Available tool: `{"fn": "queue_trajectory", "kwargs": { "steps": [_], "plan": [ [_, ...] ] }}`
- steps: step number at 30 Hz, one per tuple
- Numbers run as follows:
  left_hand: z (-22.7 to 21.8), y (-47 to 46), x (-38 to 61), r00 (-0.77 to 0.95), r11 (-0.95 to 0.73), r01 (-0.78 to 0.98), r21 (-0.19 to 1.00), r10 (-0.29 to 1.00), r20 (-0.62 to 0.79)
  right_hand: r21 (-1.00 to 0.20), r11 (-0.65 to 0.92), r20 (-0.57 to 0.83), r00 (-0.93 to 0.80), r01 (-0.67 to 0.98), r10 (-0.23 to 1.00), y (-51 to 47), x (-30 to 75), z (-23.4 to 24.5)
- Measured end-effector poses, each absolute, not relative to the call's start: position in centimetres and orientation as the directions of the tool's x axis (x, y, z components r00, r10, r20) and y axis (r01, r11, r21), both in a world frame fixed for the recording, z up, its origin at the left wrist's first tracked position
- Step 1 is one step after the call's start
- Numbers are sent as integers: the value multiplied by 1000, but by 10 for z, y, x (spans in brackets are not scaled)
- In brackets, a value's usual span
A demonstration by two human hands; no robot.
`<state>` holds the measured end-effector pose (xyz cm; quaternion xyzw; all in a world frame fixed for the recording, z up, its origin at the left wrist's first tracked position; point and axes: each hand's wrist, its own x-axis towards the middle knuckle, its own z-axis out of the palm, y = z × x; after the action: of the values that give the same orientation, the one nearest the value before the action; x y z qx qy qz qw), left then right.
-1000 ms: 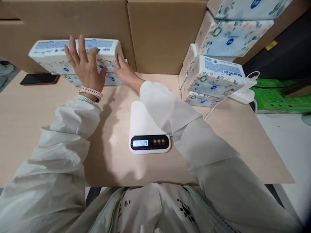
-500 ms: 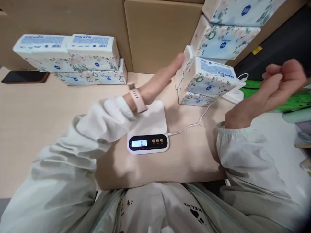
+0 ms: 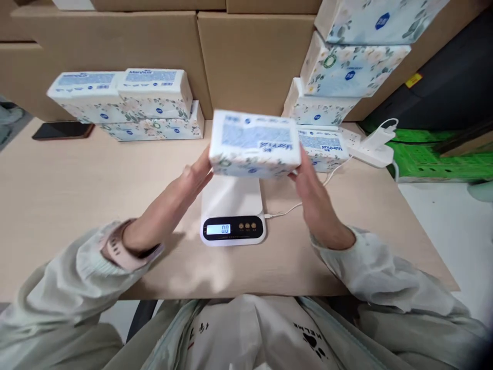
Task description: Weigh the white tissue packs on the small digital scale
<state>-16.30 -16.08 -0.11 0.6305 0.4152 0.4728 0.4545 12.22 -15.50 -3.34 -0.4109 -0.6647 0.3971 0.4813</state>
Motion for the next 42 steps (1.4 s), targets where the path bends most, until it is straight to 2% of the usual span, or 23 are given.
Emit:
{"fn": "queue_trajectory", "kwargs": {
  "steps": [3,7,10,13,15,18,28,42],
  "plan": [
    [-14,-182,-173,153,-254,99,962,959,238,-945,293,230,-339,147,912,-163,105,-47],
    [-36,-198,-178,169,-218,106,970,965,199,-941,304,236,-352,151,906,-170,101,-66],
    [-55,-199,-191,112,-249,140,958,966,234,-892,392,342,-233,224,911,-177,107,-76],
    [-72,-195,-201,-112,-327,158,932,932,346,-836,459,459,-73,300,885,-182,116,-83],
    [-78,-191,-203,-213,-335,126,934,910,355,-831,463,492,17,309,871,-183,119,-85],
    [-77,-189,-201,-267,-333,86,939,900,344,-841,441,499,133,315,856,-182,118,-85],
    [-71,-194,-197,-222,-242,50,969,943,247,-857,422,484,183,296,856,-180,112,-86],
    [-70,-195,-198,-240,-249,47,967,937,253,-875,420,468,197,240,862,-180,110,-86]
  ]
}}
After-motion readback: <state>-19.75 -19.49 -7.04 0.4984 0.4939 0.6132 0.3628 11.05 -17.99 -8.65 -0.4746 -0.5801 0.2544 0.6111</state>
